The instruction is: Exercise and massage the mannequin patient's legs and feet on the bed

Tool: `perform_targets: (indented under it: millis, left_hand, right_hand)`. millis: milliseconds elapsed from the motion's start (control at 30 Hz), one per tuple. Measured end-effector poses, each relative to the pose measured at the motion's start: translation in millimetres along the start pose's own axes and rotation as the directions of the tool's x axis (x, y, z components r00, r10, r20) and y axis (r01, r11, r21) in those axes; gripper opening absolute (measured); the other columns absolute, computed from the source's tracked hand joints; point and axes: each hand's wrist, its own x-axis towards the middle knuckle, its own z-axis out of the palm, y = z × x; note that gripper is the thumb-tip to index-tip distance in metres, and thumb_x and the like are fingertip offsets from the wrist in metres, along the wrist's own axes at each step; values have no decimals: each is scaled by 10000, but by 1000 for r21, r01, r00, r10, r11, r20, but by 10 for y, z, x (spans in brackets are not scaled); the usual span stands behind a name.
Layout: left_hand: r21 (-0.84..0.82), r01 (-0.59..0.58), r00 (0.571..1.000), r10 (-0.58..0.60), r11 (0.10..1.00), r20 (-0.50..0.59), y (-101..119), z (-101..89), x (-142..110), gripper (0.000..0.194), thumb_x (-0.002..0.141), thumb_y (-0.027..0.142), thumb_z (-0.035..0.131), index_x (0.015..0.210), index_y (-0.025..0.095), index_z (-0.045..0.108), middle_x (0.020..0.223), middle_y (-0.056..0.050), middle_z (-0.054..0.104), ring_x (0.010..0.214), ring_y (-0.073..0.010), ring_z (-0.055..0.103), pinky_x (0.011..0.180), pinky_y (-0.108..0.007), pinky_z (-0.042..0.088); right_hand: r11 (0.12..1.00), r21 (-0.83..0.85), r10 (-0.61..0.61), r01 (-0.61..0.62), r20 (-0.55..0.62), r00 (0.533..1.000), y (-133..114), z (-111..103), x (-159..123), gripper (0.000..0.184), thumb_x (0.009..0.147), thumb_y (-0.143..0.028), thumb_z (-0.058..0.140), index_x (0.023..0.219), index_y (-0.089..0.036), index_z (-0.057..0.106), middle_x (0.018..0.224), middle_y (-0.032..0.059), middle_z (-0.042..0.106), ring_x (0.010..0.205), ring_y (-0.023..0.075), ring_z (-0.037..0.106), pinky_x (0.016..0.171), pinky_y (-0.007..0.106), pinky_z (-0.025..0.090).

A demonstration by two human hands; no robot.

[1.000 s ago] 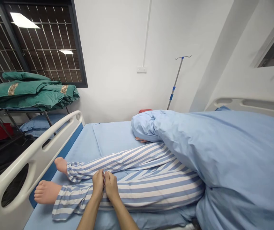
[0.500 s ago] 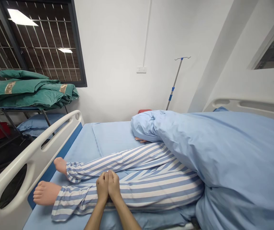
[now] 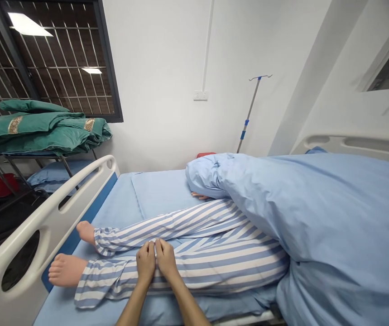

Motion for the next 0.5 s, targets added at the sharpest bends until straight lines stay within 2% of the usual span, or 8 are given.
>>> perform_targets:
  millis: [167,267,400,500]
  left_hand:
    - [12,-3,1000,2,1000,31,44,18,-19,335,797,410,402,534,205,423,498,24,463,521,-124,400,554,-242,279]
    - [-148,47,997,-38,988,65,203,66,-20,328,762,435,442,533,200,428,508,26,460,527,-118,393,539,-239,303]
    - [-428,114,993,-109,896,38,601,160,-45,358,734,429,498,514,210,320,483,64,327,493,-89,313,493,-226,298]
    - [-459,106,994,-86,882,65,738,220,-52,396,724,433,518,512,214,265,482,74,273,485,-78,273,478,-220,276]
  right_hand:
    - [998,49,38,-37,-23,999,100,13,-58,410,906,-373,336,565,-189,470,523,-1,512,524,130,454,516,235,292]
    - [993,101,71,-64,-71,995,81,0,-50,405,906,-368,321,603,-182,514,575,27,573,558,142,502,535,234,326]
    - [982,158,130,-102,-178,975,131,-16,-12,438,901,-403,294,613,-180,539,599,54,609,557,153,516,534,242,351]
    - [969,210,174,-127,-223,959,176,-28,21,443,889,-431,284,597,-189,513,574,47,594,530,152,492,514,245,354]
